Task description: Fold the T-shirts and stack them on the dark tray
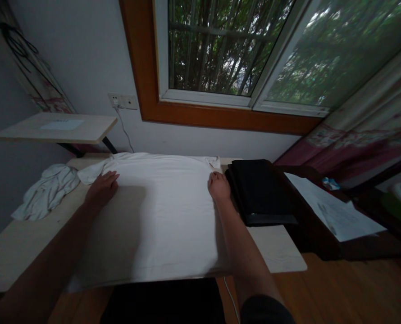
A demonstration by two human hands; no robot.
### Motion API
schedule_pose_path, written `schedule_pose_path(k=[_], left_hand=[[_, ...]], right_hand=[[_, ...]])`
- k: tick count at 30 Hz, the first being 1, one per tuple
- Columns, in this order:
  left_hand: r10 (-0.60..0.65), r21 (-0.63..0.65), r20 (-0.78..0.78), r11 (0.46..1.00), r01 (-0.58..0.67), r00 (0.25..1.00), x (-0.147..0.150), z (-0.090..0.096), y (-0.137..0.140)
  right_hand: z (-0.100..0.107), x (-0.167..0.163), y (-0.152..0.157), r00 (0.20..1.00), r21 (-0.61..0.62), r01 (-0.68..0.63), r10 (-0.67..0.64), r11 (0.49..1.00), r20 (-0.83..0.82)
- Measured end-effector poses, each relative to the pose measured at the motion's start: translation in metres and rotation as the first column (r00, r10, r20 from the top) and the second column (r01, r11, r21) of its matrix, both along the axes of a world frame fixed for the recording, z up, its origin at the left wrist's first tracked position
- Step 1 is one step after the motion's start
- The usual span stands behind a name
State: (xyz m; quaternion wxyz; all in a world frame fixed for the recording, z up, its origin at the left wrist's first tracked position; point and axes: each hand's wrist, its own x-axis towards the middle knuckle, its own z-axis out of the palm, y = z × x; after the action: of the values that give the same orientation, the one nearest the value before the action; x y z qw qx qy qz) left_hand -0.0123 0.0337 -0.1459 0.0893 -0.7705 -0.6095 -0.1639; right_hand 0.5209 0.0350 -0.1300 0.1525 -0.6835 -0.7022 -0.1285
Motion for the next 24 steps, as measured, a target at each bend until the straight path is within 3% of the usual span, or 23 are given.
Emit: schedule_pose_path(k=[8,12,16,21,24], left_hand=[[-0.021,-0.032,-0.023,0.999,0.021,0.999,-0.017,0.001,-0.048],[-0.018,-0.032,-0.034,0.999,0.017,0.999,-0.003,0.005,-0.059],[-0.048,-0.047,-0.008,0.998,0.048,0.999,0.051,0.011,-0.064],[-0.197,-0.013,0.071,0.980,0.198,0.978,0.141,0.014,-0.058],[-0.206,0.011,0.112,0.979,0.206,0.972,0.167,0.012,-0.054]], right_hand=[[-0.003,0.008,-0.054,1.000,0.016,-0.021,0.021,1.000,0.006],[-0.002,0.002,-0.071,0.999,0.019,-0.039,0.039,0.999,-0.006],[0.002,-0.043,-0.069,0.995,0.032,-0.055,0.058,0.998,-0.081],[-0.001,-0.140,-0.054,0.942,0.029,-0.219,0.219,0.975,-0.253],[-0.006,-0.173,-0.049,0.926,-0.021,-0.258,0.241,0.966,-0.292]])
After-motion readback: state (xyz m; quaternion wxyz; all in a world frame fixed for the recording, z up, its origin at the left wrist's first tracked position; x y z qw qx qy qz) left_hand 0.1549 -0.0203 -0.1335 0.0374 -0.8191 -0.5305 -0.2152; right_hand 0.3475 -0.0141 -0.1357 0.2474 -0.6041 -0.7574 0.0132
